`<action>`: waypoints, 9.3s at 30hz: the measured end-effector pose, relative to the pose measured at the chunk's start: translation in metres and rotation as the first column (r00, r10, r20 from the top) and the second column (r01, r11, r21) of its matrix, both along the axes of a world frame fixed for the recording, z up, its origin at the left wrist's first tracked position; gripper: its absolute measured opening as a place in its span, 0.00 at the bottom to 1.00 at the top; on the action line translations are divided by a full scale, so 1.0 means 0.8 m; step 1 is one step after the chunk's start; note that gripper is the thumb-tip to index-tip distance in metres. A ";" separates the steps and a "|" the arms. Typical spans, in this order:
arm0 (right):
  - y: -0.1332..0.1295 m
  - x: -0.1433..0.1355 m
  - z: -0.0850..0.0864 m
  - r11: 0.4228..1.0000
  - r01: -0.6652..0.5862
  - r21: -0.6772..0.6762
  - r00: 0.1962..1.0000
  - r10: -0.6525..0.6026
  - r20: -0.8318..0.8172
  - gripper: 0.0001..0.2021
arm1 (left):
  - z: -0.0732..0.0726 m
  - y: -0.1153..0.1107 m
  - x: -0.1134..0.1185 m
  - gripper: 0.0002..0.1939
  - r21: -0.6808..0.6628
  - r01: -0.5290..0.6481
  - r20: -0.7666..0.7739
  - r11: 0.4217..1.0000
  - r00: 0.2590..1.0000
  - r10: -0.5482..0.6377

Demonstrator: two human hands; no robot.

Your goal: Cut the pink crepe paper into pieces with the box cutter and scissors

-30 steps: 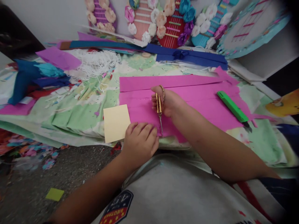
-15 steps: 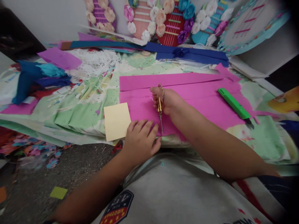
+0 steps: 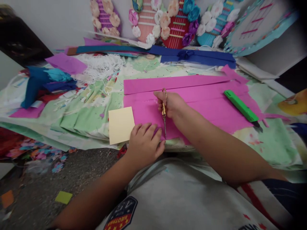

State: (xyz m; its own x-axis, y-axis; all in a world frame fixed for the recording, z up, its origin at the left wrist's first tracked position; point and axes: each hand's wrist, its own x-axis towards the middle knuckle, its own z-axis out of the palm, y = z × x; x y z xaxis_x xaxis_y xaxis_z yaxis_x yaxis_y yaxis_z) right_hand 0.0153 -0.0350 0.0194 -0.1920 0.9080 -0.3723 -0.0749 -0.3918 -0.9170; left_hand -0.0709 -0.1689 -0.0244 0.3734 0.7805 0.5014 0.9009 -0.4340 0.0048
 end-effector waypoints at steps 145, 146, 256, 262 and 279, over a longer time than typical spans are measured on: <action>0.069 0.084 0.045 0.450 -0.893 -0.021 -0.104 -0.161 0.981 0.16 | 0.001 -0.017 -0.048 0.09 -0.001 -0.063 0.205 0.998 0.977 0.062; 0.068 0.073 0.048 0.462 -0.887 0.002 -0.087 -0.171 0.981 0.18 | 0.001 -0.016 -0.049 0.10 -0.004 -0.055 0.201 0.998 0.978 0.055; 0.213 0.007 0.111 0.174 -0.977 0.126 0.136 0.044 0.990 0.05 | 0.034 0.098 -0.116 0.21 -0.639 -0.210 0.568 0.740 0.520 0.638; 0.204 0.026 0.132 0.124 -0.978 0.168 0.184 0.130 0.974 0.06 | 0.037 0.112 -0.119 0.15 -0.597 0.141 0.795 0.789 0.233 0.560; 0.190 0.059 0.161 0.189 -0.955 0.231 0.287 0.378 0.880 0.07 | 0.042 0.153 -0.129 0.19 -0.484 0.444 0.848 0.754 0.024 0.530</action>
State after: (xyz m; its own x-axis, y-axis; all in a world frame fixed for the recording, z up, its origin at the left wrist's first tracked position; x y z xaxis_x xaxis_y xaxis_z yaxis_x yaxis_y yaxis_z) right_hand 0.0623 0.1172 0.1479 -0.8926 0.4362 -0.1140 0.4248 0.7291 -0.5366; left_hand -0.1738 -0.0466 0.0090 -0.0938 0.9809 -0.1701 -0.1753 0.1520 0.9727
